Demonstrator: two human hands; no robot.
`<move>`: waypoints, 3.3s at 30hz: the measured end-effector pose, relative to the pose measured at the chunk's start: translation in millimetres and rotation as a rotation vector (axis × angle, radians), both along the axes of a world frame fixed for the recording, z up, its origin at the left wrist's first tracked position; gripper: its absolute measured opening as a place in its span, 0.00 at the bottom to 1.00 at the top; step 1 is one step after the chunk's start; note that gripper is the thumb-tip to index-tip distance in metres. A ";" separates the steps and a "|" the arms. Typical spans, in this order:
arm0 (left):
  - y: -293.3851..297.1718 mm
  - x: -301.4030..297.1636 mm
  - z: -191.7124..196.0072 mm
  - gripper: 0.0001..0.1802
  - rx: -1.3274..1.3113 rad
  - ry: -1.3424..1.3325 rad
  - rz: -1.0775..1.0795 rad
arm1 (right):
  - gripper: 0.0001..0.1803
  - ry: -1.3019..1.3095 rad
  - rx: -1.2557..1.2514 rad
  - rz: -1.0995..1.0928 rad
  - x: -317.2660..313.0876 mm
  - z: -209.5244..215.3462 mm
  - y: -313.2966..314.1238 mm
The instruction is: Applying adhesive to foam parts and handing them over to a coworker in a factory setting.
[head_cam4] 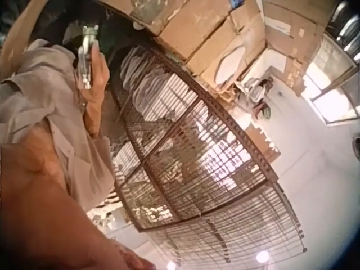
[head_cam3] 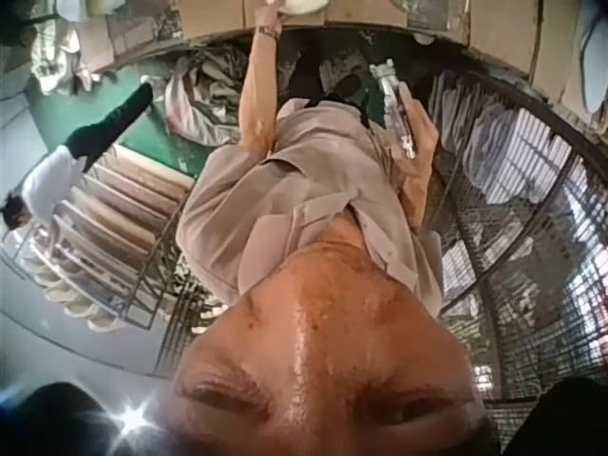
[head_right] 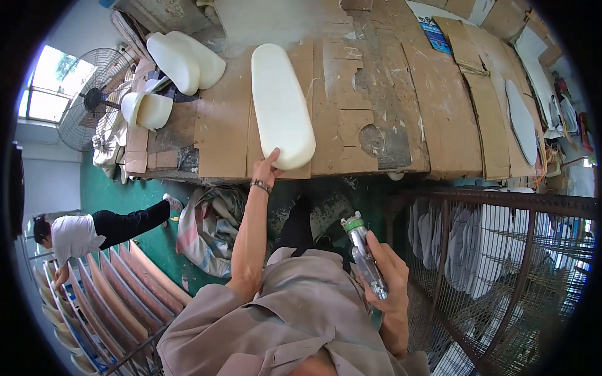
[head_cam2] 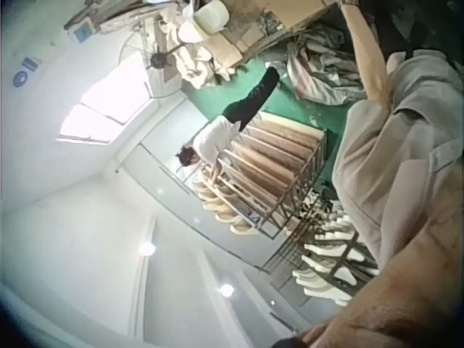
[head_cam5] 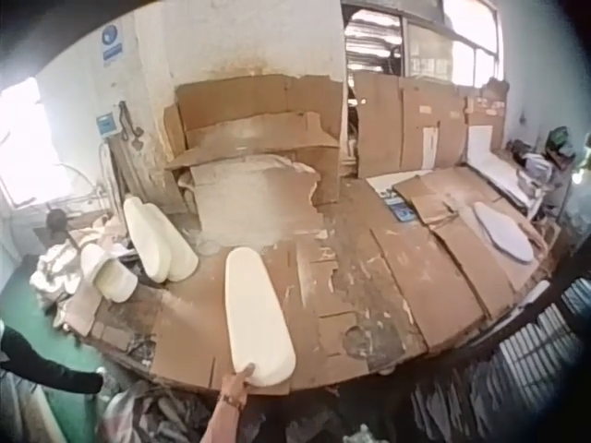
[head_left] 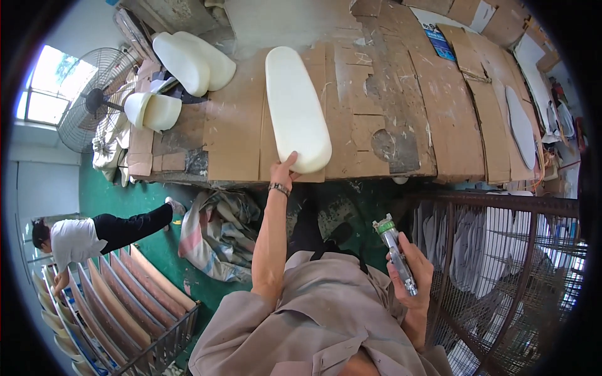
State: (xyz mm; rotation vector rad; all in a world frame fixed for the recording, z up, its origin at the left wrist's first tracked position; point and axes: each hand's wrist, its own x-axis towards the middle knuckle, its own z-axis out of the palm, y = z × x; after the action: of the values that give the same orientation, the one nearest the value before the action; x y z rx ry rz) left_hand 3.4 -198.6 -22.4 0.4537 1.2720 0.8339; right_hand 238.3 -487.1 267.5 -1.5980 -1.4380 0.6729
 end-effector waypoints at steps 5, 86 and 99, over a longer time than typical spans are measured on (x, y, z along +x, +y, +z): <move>4.6 3.3 12.9 0.28 0.041 -0.010 0.012 | 0.31 -0.062 -0.015 0.008 -0.9 11.1 21.3; -7.6 -14.1 -29.6 0.28 0.204 -0.581 0.066 | 0.26 -0.158 -0.390 -0.286 17.3 62.1 55.4; 25.6 -67.3 9.3 0.33 0.169 -0.522 0.072 | 0.29 0.011 -0.249 -0.187 -3.2 -10.6 196.3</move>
State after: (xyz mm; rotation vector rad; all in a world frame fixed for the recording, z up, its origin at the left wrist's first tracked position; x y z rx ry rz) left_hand -63.9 -173.0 -13.1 0.2958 0.7420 1.0447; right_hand 235.1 -290.8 256.9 -1.8913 -1.2138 0.7720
